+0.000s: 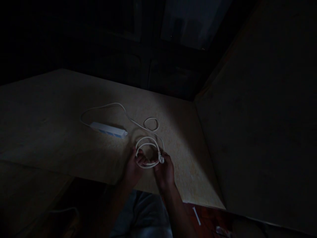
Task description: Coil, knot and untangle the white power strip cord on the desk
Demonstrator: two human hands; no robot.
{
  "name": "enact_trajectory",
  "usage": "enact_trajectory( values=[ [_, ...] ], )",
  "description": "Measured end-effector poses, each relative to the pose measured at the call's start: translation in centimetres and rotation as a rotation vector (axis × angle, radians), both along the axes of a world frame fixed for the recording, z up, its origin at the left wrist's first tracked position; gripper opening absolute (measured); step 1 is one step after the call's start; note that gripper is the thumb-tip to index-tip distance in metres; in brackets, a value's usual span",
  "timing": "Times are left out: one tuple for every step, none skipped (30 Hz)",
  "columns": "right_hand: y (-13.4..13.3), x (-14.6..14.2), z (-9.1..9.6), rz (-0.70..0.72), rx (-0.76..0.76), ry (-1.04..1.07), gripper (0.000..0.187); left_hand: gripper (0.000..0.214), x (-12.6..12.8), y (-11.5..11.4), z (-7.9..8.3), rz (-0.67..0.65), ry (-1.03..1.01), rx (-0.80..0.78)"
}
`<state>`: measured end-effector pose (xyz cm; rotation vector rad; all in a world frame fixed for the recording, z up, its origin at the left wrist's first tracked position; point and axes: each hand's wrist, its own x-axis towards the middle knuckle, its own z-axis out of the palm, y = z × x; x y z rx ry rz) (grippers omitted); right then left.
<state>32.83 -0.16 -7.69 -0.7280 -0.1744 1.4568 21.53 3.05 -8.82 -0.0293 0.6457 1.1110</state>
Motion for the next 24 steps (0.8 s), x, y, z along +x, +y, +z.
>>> enact_trajectory(
  values=[
    [-0.8,0.3,0.0,0.023,-0.016,-0.012,0.009,0.041,-0.2,0.0,0.1,-0.023,0.013,0.000],
    [-1.5,0.6,0.1,0.052,-0.034,-0.031,0.013,0.042,-0.3,0.1,0.3,-0.050,0.034,0.001],
    [-2.1,0.9,0.1,0.084,-0.051,-0.056,0.016,0.043,-0.4,0.1,0.4,-0.081,0.064,0.002],
    [-2.6,1.1,0.2,0.116,-0.063,-0.083,0.018,0.044,-0.4,0.1,0.5,-0.114,0.096,0.004],
    [-2.9,1.2,0.3,0.140,-0.073,-0.110,0.019,0.046,-0.3,0.1,0.6,-0.151,0.127,0.005],
    [-3.2,1.2,0.4,0.151,-0.084,-0.133,0.018,0.048,-0.2,0.1,0.7,-0.184,0.153,0.005],
    [-3.3,1.2,0.5,0.144,-0.099,-0.150,0.015,0.050,0.0,0.0,0.7,-0.205,0.177,0.004],
    [-3.3,1.0,0.6,0.130,-0.117,-0.162,0.012,0.052,0.2,0.0,0.7,-0.207,0.202,0.002],
    [-3.2,0.8,0.7,0.115,-0.138,-0.172,0.011,0.054,0.3,0.0,0.7,-0.200,0.230,-0.002],
    [-3.1,0.6,0.7,0.098,-0.158,-0.181,0.012,0.055,0.5,0.1,0.8,-0.198,0.256,-0.009],
    [-3.0,0.3,0.8,0.078,-0.175,-0.189,0.014,0.056,0.6,0.1,0.8,-0.204,0.278,-0.019],
    [-2.9,0.1,0.8,0.060,-0.190,-0.198,0.015,0.056,0.7,0.2,0.9,-0.218,0.295,-0.029],
    [-2.8,-0.1,0.8,0.043,-0.204,-0.205,0.016,0.055,0.7,0.4,0.9,-0.238,0.305,-0.042],
    [-2.8,-0.3,0.7,0.024,-0.215,-0.213,0.017,0.055,0.7,0.5,1.0,-0.254,0.308,-0.052],
    [-2.7,-0.4,0.6,0.002,-0.223,-0.218,0.018,0.053,0.7,0.7,1.1,-0.260,0.305,-0.060],
    [-2.7,-0.4,0.5,-0.019,-0.229,-0.220,0.019,0.052,0.6,0.9,1.2,-0.258,0.295,-0.069],
    [-2.6,-0.5,0.2,-0.042,-0.230,-0.218,0.019,0.049,0.6,1.0,1.2,-0.255,0.275,-0.077],
    [-2.6,-0.6,-0.1,-0.067,-0.226,-0.204,0.018,0.046,0.6,1.0,1.2,-0.251,0.243,-0.079],
    [-2.4,-0.7,-0.5,-0.097,-0.218,-0.177,0.017,0.043,0.7,1.0,1.2,-0.248,0.201,-0.075],
    [-2.2,-0.9,-0.9,-0.127,-0.206,-0.140,0.015,0.038,0.8,0.9,1.0,-0.240,0.152,-0.064],
    [-2.0,-1.1,-1.4,-0.159,-0.192,-0.094,0.013,0.034,0.9,0.6,0.8,-0.225,0.100,-0.046],
    [-1.7,-1.4,-1.8,-0.195,-0.180,-0.042,0.012,0.029,1.1,0.3,0.5,-0.197,0.055,-0.019],
    [-1.4,-1.8,-2.3,-0.234,-0.170,0.010,0.011,0.024,1.3,-0.1,0.2,-0.153,0.022,0.015],
    [-1.0,-2.2,-2.7,-0.270,-0.163,0.059,0.011,0.022,1.5,-0.5,-0.1,-0.103,0.009,0.053]
  ],
)
